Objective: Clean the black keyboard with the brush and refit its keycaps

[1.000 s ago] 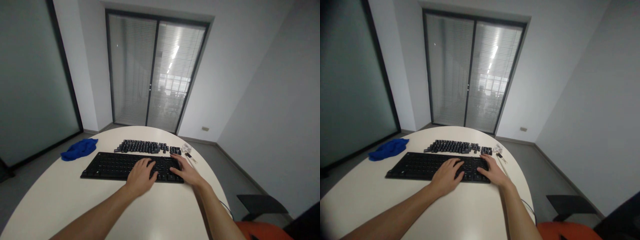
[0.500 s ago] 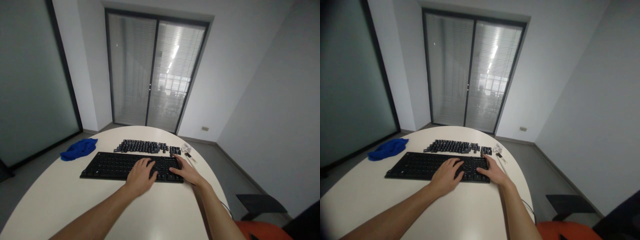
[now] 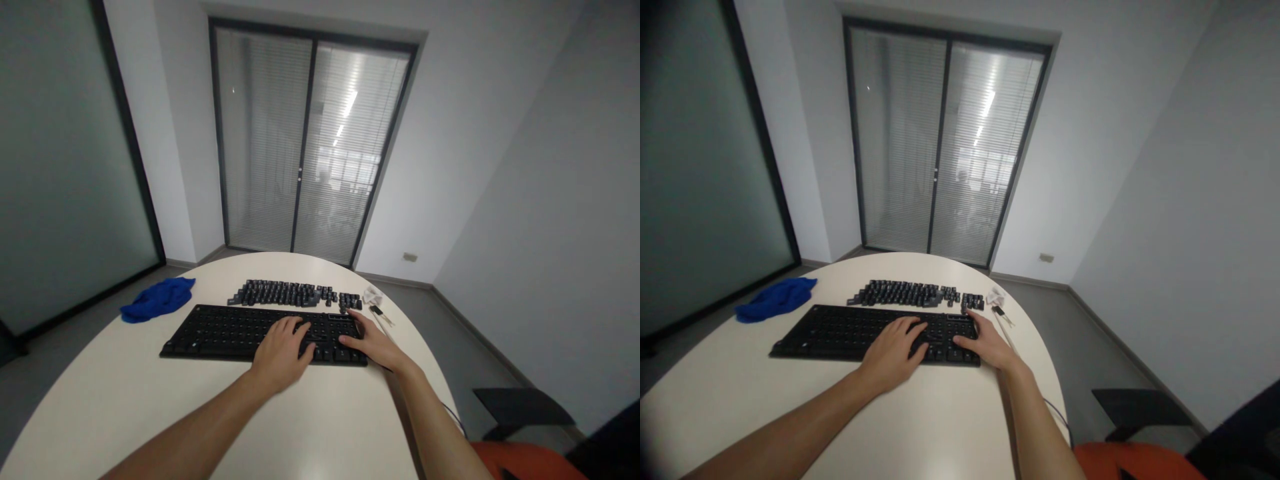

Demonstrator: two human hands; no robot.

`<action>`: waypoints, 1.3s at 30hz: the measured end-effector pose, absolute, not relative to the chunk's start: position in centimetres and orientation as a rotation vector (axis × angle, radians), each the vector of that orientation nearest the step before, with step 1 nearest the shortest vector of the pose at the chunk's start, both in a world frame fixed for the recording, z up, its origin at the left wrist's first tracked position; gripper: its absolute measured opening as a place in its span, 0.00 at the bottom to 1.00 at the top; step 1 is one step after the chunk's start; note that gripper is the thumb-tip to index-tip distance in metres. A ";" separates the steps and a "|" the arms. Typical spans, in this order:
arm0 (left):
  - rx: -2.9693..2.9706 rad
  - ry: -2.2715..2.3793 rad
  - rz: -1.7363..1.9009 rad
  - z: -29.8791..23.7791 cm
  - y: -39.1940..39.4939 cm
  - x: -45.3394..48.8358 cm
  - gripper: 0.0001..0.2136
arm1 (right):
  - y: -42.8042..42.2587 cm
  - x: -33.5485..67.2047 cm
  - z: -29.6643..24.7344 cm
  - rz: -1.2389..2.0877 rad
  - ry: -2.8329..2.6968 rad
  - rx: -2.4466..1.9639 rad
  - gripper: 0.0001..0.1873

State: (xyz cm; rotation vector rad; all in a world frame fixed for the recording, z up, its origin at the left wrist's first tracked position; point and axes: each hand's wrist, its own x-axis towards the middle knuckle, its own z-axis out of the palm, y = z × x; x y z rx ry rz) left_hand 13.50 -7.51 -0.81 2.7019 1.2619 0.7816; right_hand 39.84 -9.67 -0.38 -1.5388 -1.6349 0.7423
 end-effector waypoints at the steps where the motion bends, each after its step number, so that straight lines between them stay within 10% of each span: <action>1: 2.703 1.263 0.780 -0.8 -7.5 13.5 0.21 | -9.7 39.8 -0.4 0.743 -1.635 -1.538 0.45; 39: 2.708 1.261 0.793 -0.8 -7.5 13.4 0.21 | -9.3 40.1 -0.9 0.741 -1.635 -1.452 0.44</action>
